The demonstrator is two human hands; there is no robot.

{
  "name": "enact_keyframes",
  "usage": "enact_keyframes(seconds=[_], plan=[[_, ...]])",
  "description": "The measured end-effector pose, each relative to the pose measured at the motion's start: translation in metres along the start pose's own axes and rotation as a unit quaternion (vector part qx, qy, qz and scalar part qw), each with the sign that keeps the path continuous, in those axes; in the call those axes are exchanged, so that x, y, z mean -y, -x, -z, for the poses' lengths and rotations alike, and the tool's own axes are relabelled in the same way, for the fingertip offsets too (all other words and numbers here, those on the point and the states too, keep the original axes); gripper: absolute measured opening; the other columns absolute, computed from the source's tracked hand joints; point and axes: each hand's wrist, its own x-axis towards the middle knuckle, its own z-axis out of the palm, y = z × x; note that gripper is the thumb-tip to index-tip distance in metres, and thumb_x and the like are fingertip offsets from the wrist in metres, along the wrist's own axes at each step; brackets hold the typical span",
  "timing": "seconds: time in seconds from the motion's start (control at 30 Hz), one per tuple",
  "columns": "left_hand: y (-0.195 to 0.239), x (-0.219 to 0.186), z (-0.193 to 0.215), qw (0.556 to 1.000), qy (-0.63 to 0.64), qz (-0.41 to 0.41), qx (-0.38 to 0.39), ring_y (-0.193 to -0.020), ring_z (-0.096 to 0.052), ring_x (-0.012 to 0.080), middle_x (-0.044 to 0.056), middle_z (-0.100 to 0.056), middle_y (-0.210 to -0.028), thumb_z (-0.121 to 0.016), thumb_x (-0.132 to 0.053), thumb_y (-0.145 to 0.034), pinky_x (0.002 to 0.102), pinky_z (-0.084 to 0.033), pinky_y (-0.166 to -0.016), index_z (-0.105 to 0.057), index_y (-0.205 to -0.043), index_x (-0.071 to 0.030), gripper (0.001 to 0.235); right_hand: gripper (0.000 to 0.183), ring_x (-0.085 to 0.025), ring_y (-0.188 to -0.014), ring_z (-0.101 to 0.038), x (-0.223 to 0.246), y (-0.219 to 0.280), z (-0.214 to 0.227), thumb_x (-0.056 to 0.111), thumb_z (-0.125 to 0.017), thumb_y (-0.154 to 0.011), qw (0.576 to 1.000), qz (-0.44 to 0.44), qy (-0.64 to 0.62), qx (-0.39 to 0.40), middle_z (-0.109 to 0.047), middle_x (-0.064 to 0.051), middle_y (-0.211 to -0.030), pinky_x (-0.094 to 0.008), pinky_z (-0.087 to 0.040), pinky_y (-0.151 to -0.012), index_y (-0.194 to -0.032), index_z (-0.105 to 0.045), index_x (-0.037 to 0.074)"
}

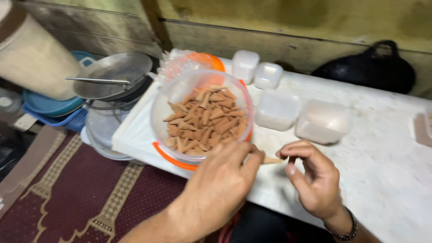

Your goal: The person transfers small, conical, light-brown snacks from a large orange-rimmed container into small, clear plastic containers. They arrange the snacks in neat rows within the containers and place the filled containers on the table.

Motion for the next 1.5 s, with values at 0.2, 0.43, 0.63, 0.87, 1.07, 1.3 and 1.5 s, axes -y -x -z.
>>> enact_keyframes(seconds=[0.2, 0.43, 0.63, 0.87, 1.07, 1.3, 1.5], plan=[[-0.02, -0.023, -0.093, 0.93, 0.365, 0.002, -0.032, -0.096, -0.067, 0.03, 0.012, -0.068, -0.106, -0.052, -0.007, -0.101, 0.038, -0.05, -0.087, -0.061, -0.115, -0.003, 0.018, 0.025, -0.019, -0.086, -0.06, -0.018, 0.067, 0.041, -0.004, -0.061, -0.089, 0.989, -0.115, -0.046, -0.086, -0.063, -0.016, -0.098, -0.027, -0.052, -0.08, -0.113, -0.066, -0.006], [-0.029, -0.034, -0.179, 0.886, 0.461, 0.008, -0.056, -0.094, -0.069, 0.0219, 0.008, -0.073, -0.11, -0.067, -0.006, -0.093, 0.032, -0.054, -0.085, -0.068, -0.111, -0.006, 0.018, 0.018, -0.022, -0.107, -0.063, -0.04, 0.09, 0.085, -0.005, -0.066, -0.087, 0.98, -0.148, -0.018, -0.129, -0.063, -0.019, -0.109, -0.027, -0.051, -0.094, -0.105, -0.068, -0.004], [-0.004, -0.025, -0.196, 0.924, 0.356, 0.059, -0.129, -0.105, -0.06, 0.0265, 0.013, -0.061, -0.108, -0.061, -0.013, -0.091, 0.039, -0.051, -0.091, -0.065, -0.103, -0.001, 0.017, 0.014, -0.021, -0.097, -0.073, -0.025, 0.077, 0.104, -0.004, -0.058, -0.094, 0.978, -0.18, 0.06, -0.083, -0.072, -0.014, -0.099, -0.029, -0.061, -0.095, -0.106, -0.064, -0.003], [0.025, -0.039, -0.188, 0.98, 0.191, 0.04, -0.048, -0.082, -0.051, 0.0253, 0.008, -0.053, -0.094, -0.063, -0.04, -0.091, 0.039, -0.039, -0.069, -0.066, -0.107, -0.009, 0.036, 0.022, -0.009, -0.071, -0.059, -0.03, 0.06, 0.097, 0.009, -0.068, -0.088, 0.954, -0.143, 0.25, 0.077, -0.069, -0.003, -0.102, -0.02, -0.05, -0.062, -0.109, -0.072, 0.003], [0.023, -0.041, -0.181, 0.993, 0.122, 0.001, 0.003, -0.079, -0.047, 0.027, 0.008, -0.049, -0.09, -0.063, -0.043, -0.093, 0.041, -0.036, -0.066, -0.066, -0.112, -0.008, 0.04, 0.024, -0.018, -0.096, -0.069, -0.031, 0.047, 0.087, 0.003, -0.06, -0.091, 0.951, -0.082, 0.262, 0.145, -0.065, -0.008, -0.107, -0.025, -0.06, -0.083, -0.112, -0.071, 0.001], [0.016, -0.042, -0.182, 0.996, 0.048, -0.021, 0.068, -0.079, -0.048, 0.0304, 0.011, -0.052, -0.091, -0.063, -0.052, -0.09, 0.043, -0.036, -0.066, -0.065, -0.109, -0.005, 0.05, 0.022, -0.018, -0.093, -0.069, -0.036, 0.041, 0.083, 0.013, -0.055, -0.096, 0.927, -0.122, 0.293, 0.202, -0.069, -0.005, -0.106, -0.028, -0.055, -0.084, -0.112, -0.068, 0.004], [0.016, -0.043, -0.186, 0.995, 0.027, -0.032, 0.086, -0.081, -0.049, 0.0305, 0.011, -0.052, -0.091, -0.067, -0.052, -0.088, 0.043, -0.036, -0.067, -0.064, -0.092, -0.007, 0.045, 0.023, -0.016, -0.093, -0.07, -0.036, 0.039, 0.082, 0.014, -0.054, -0.096, 0.918, -0.141, 0.295, 0.225, -0.07, -0.004, -0.105, -0.027, -0.056, -0.084, -0.112, -0.067, 0.005]])
